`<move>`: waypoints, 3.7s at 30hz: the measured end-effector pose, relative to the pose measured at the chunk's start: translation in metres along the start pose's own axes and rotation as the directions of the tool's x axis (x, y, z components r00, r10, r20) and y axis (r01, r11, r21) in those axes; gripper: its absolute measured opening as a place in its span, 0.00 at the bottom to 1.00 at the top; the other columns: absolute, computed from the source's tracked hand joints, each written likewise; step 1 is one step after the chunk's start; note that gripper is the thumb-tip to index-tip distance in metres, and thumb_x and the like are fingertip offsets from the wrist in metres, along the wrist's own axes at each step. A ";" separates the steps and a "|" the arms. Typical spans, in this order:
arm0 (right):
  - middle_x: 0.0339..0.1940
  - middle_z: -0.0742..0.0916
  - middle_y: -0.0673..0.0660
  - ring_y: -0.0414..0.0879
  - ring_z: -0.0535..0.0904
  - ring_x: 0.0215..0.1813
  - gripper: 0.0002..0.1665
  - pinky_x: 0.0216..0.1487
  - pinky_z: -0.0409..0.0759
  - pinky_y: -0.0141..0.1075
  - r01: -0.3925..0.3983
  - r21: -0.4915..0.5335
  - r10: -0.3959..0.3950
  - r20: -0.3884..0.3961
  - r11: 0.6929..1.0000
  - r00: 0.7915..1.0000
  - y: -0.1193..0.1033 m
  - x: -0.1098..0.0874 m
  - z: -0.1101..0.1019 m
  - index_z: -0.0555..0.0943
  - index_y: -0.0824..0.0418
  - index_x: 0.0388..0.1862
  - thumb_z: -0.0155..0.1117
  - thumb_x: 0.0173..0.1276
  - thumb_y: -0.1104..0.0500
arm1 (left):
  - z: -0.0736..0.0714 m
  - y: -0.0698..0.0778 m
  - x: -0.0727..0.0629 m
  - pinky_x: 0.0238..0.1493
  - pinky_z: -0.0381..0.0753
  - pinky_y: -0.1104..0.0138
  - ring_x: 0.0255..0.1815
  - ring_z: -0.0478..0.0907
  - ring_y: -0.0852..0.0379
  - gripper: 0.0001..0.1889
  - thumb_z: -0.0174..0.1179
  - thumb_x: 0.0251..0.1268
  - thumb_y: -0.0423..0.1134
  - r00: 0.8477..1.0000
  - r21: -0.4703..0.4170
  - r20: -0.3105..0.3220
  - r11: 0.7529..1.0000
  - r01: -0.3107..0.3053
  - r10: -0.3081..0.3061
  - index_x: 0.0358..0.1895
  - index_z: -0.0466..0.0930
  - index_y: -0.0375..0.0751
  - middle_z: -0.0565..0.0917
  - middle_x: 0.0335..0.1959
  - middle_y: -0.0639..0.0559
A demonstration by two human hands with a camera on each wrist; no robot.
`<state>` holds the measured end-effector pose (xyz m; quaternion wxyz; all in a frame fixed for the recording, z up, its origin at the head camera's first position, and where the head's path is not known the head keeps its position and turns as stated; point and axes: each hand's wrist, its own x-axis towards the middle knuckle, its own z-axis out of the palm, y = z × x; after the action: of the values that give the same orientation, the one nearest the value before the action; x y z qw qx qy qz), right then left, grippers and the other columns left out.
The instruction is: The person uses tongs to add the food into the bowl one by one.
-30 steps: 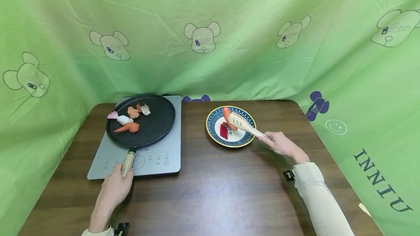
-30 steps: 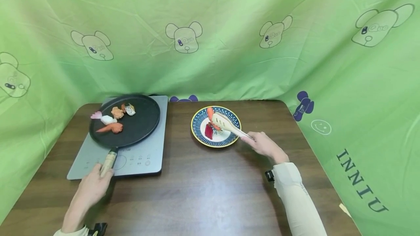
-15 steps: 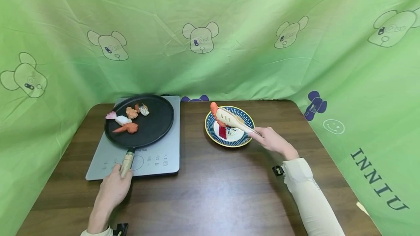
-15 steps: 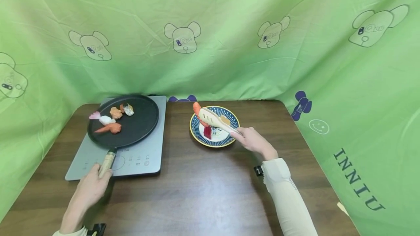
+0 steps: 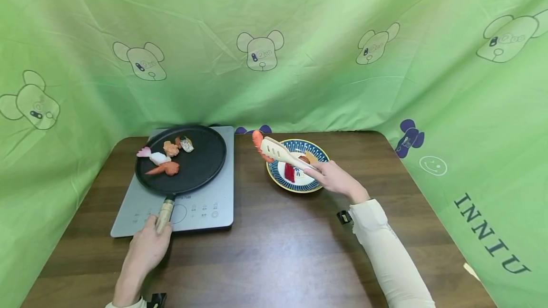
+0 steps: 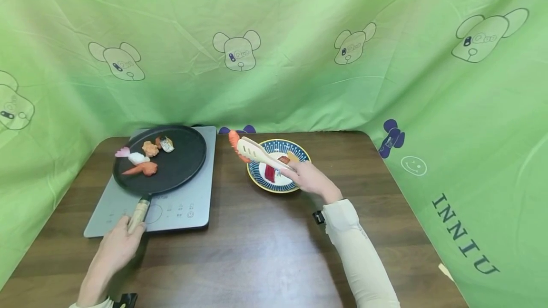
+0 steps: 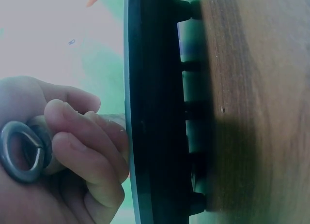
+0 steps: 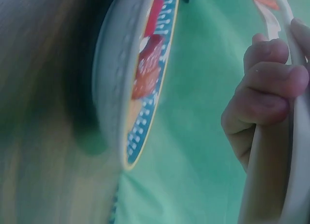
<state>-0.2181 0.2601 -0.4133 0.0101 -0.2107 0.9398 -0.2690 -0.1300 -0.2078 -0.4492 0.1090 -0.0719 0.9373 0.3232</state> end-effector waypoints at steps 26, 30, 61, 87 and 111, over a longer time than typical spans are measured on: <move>0.15 0.74 0.44 0.39 0.66 0.19 0.16 0.24 0.65 0.34 0.085 -0.024 -0.085 0.010 0.996 0.996 -0.045 0.045 0.008 0.75 0.53 0.26 0.52 0.73 0.49 | -0.002 0.001 -0.001 0.19 0.64 0.60 0.20 0.67 0.49 0.22 0.44 0.69 0.48 1.000 -0.005 0.000 1.000 -0.010 0.010 0.53 0.60 0.30 0.69 0.23 0.42; 0.15 0.74 0.44 0.39 0.68 0.20 0.17 0.25 0.66 0.34 0.085 -0.025 -0.085 0.016 0.996 0.996 -0.051 0.051 0.009 0.74 0.53 0.25 0.52 0.73 0.48 | -0.001 0.000 -0.001 0.19 0.64 0.60 0.20 0.67 0.49 0.22 0.44 0.69 0.48 1.000 -0.001 -0.005 1.000 -0.010 0.010 0.52 0.60 0.31 0.69 0.23 0.42; 0.16 0.69 0.48 0.42 0.67 0.15 0.19 0.18 0.66 0.34 0.064 -0.052 -0.059 0.086 0.997 0.994 -0.092 0.076 0.020 0.71 0.56 0.29 0.50 0.73 0.43 | 0.000 0.000 0.000 0.18 0.64 0.60 0.19 0.67 0.49 0.22 0.44 0.69 0.48 0.999 0.007 -0.012 1.000 -0.030 0.030 0.51 0.60 0.30 0.69 0.23 0.42; 0.17 0.73 0.48 0.41 0.69 0.19 0.19 0.21 0.67 0.33 0.129 -0.179 -0.104 0.140 0.975 0.985 -0.111 0.101 0.048 0.75 0.56 0.32 0.50 0.72 0.42 | 0.000 -0.001 0.000 0.18 0.64 0.60 0.19 0.67 0.49 0.21 0.44 0.69 0.47 0.999 0.008 -0.027 1.000 -0.028 0.028 0.50 0.61 0.29 0.69 0.23 0.42; 0.19 0.75 0.49 0.43 0.72 0.22 0.22 0.25 0.70 0.35 0.113 -0.224 -0.077 0.163 0.968 0.984 -0.122 0.110 0.057 0.76 0.56 0.34 0.48 0.72 0.40 | 0.000 0.000 0.000 0.18 0.64 0.61 0.19 0.67 0.50 0.21 0.44 0.69 0.48 1.000 -0.002 -0.022 1.000 -0.020 0.020 0.50 0.60 0.31 0.69 0.23 0.42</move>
<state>-0.2632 0.0939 -0.3900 0.0445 -0.2753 0.9500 -0.1402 -0.1303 -0.2079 -0.4491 0.0957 -0.0663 0.9387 0.3244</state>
